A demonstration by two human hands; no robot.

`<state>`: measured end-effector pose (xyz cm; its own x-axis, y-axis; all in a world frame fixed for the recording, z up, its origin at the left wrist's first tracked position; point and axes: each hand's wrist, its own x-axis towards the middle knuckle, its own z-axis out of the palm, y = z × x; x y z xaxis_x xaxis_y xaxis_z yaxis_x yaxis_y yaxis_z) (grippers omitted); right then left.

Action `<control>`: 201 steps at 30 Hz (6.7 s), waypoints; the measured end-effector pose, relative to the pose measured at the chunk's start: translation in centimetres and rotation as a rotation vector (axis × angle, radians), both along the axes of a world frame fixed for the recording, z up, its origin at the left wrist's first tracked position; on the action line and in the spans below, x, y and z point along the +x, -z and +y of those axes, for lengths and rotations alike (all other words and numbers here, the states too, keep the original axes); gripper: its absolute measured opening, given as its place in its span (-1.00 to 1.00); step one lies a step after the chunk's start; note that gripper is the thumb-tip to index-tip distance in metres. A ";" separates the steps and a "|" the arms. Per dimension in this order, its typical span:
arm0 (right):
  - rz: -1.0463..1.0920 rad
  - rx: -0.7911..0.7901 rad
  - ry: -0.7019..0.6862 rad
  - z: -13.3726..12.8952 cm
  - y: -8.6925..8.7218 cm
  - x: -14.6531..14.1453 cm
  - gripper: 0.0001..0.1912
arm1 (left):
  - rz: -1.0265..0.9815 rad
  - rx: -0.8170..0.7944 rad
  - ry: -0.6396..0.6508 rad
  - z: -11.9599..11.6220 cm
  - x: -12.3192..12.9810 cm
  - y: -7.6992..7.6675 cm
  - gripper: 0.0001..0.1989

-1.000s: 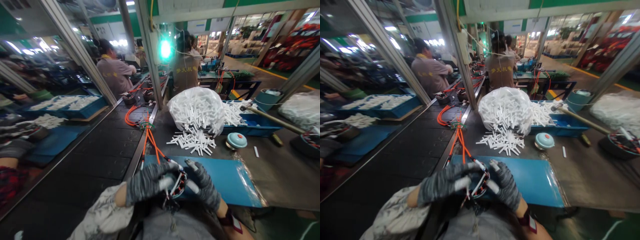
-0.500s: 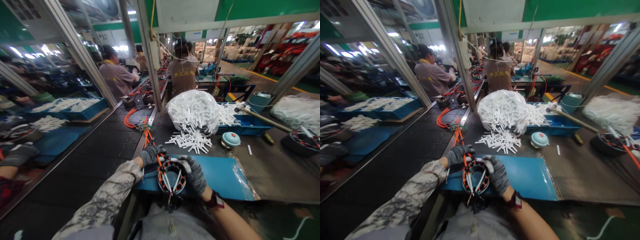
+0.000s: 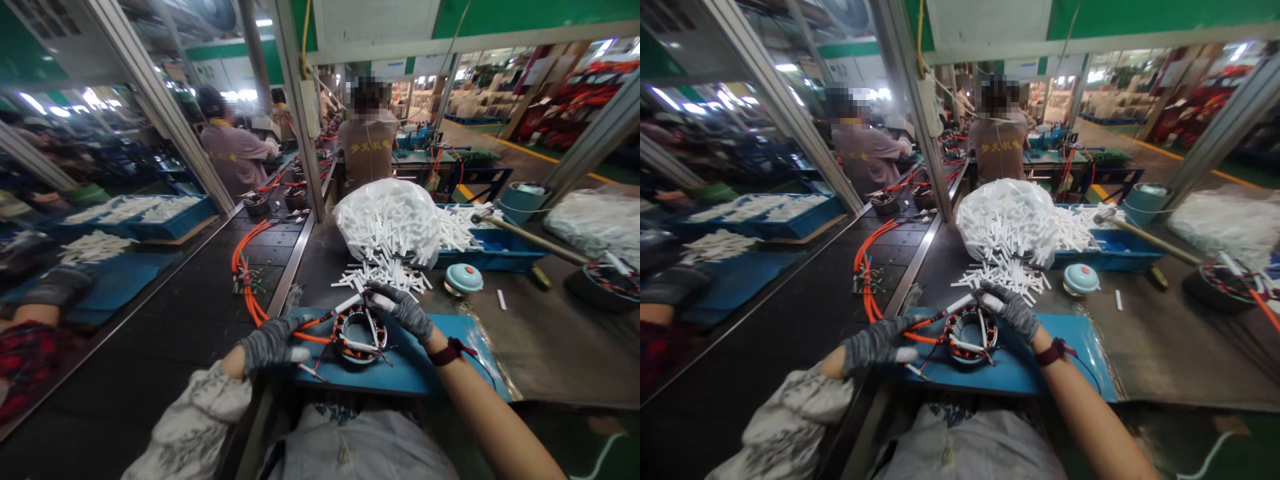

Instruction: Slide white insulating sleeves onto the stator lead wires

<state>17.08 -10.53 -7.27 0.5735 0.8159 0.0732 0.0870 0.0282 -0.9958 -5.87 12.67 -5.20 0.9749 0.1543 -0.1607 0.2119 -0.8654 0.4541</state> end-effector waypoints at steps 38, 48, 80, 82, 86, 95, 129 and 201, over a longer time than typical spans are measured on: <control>-0.151 -0.172 -0.466 2.4 -0.7 2.4 -0.55 | -0.304 0.599 0.076 -6.5 7.7 -2.2 -0.68; -0.259 -0.197 -0.515 2.4 -1.2 2.1 -0.51 | -0.522 0.694 0.166 -6.9 6.7 -1.8 -0.65; -0.337 -0.147 -0.214 -0.6 0.5 2.3 -0.57 | -0.125 0.039 0.208 -7.5 11.6 -2.0 -0.63; -0.328 -0.146 -0.192 -0.6 1.0 2.1 -0.56 | -0.184 -0.149 0.197 -8.1 12.0 -1.9 -0.64; -0.395 -0.202 -0.092 -1.2 1.7 2.6 -0.57 | -0.228 -0.651 0.010 -8.2 10.7 -1.1 -0.61; -0.722 -0.681 0.300 -5.8 3.2 7.1 -0.69 | -0.588 0.307 -0.139 -4.9 8.0 -0.6 -0.68; -0.054 -0.234 0.409 -7.2 0.3 -0.9 -0.72 | -0.568 0.137 0.198 -7.3 5.8 2.9 -0.68; -0.136 -0.177 0.032 -7.9 -0.8 -4.7 -0.74 | -0.574 -0.075 0.225 -10.5 2.1 1.1 -0.70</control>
<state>12.38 -18.47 -6.46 0.5936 0.8047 0.0086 0.2186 -0.1510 -0.9641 -3.77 2.13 -6.27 0.9165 -0.0563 0.3961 -0.2678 -0.8219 0.5028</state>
